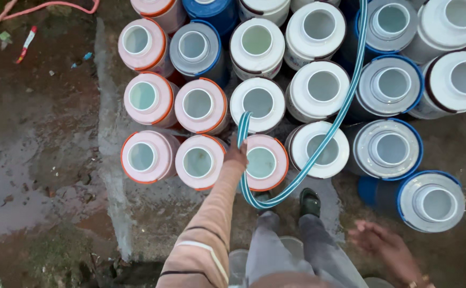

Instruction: The person holds a hose and rinses orange jar lids and the inside of plastic jars with running water, then fills each jar with water and sets it among rows of filled jars on the wet ground. The person works through the jars one at a time, placing rinsed lids on a white board beside them.

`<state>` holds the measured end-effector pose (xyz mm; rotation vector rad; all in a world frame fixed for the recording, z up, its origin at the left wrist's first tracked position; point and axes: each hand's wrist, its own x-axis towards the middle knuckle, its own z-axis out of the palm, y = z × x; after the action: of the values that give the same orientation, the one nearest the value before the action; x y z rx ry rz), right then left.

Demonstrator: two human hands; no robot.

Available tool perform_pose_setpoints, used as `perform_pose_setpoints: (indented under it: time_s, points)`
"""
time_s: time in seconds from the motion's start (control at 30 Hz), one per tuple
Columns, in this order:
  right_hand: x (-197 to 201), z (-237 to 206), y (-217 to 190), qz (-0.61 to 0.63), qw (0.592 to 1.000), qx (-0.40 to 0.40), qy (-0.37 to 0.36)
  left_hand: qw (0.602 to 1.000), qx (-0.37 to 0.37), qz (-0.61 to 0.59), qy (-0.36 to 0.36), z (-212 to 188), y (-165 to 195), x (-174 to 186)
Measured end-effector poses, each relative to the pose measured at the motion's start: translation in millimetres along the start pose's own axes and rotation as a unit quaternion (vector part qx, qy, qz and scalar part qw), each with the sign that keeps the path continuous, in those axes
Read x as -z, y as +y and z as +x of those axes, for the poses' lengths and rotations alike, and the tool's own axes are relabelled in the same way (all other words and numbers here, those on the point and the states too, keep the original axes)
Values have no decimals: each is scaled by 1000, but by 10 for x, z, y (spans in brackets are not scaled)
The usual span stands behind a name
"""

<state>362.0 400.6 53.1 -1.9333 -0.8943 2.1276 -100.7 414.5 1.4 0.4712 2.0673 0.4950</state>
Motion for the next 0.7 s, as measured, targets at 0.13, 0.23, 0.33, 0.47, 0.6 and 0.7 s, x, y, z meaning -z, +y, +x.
perform_pose_setpoints:
  time_s: [0.13,0.23,0.33,0.47,0.6,0.7]
  points:
    - [-252,178,152,44,998,-54,2,987,-55,138,67,885,209,70]
    - [-382,353,345,182,978,-100,-16,981,-86,166,52,1509,299,-9]
    - [-410,777,405,336,828,-201,-401,969,-158,159,98,1883,268,-104]
    - [-510,988,523,375,860,-139,-316,942,-184,245,134,2116,231,-161]
    - [-511,987,616,374,898,-156,-171,973,-140,142,120,2044,-40,-227]
    - [-446,898,604,306,923,-234,-18,944,-172,259,108,1754,-361,-335]
